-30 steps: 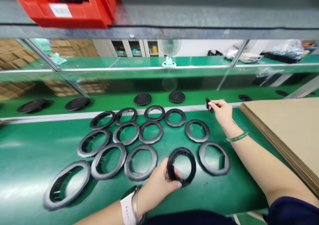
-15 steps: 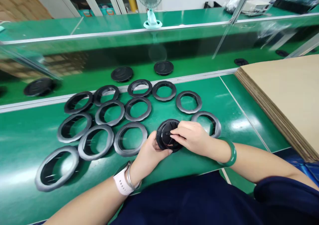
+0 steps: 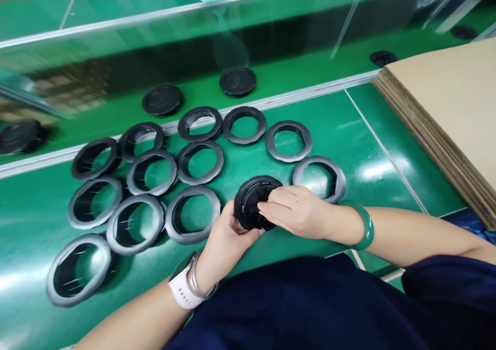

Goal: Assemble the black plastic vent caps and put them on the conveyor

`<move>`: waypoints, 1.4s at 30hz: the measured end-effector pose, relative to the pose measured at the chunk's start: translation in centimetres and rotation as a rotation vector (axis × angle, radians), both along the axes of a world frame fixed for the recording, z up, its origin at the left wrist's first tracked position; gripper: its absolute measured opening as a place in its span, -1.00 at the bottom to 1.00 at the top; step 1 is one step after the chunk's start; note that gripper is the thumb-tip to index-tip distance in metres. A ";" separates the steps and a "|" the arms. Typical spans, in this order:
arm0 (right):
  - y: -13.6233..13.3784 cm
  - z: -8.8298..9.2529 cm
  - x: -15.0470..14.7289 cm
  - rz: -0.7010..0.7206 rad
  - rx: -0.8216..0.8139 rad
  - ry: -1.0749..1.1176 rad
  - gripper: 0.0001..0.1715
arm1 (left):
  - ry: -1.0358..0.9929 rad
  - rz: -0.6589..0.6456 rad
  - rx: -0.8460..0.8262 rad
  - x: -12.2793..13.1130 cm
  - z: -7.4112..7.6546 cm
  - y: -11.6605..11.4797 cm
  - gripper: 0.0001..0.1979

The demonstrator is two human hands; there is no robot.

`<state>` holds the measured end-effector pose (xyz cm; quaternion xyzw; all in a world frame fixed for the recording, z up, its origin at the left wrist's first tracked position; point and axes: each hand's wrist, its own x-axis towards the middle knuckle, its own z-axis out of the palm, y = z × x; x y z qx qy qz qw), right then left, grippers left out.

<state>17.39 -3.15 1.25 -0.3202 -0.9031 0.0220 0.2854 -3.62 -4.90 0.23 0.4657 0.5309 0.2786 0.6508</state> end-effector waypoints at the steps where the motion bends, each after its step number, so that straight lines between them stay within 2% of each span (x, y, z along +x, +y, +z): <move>1: 0.0 0.0 0.0 0.003 0.001 -0.011 -0.71 | 0.010 -0.009 0.006 0.0 0.0 0.0 -0.38; 6: 0.1 -0.2 -0.2 -0.020 -0.058 0.025 -0.70 | 0.022 -0.037 0.014 -0.2 0.0 0.0 -0.39; 13: 0.0 0.1 -0.3 -0.052 -0.223 0.073 -0.76 | 0.017 -0.050 0.013 -0.1 0.0 -0.1 -0.46; 20: -0.1 0.4 -0.5 -0.068 -0.294 0.005 -0.85 | 0.075 -0.068 0.050 0.1 0.4 -0.2 -0.51; 23: -0.4 0.3 -0.8 -0.096 -0.266 -0.027 -0.83 | 0.105 -0.074 0.074 0.1 0.3 -0.2 -0.50; 29: -1.5 0.0 -1.4 -0.140 -0.080 -0.091 -0.59 | 0.113 -0.071 0.097 0.0 0.1 -0.4 -0.48; 35: -1.6 0.5 -1.8 -0.136 -0.124 -0.185 -0.54 | 0.133 -0.083 0.112 -0.1 -0.1 -0.6 -0.49; 39: -0.8 1.2 -1.3 -0.104 -0.138 0.039 -0.63 | 0.031 0.001 0.108 0.1 0.0 -0.4 -0.48; 42: -0.1 1.9 -0.6 -0.235 -0.177 0.274 -0.57 | -0.053 0.070 0.112 0.2 0.0 -0.4 -0.39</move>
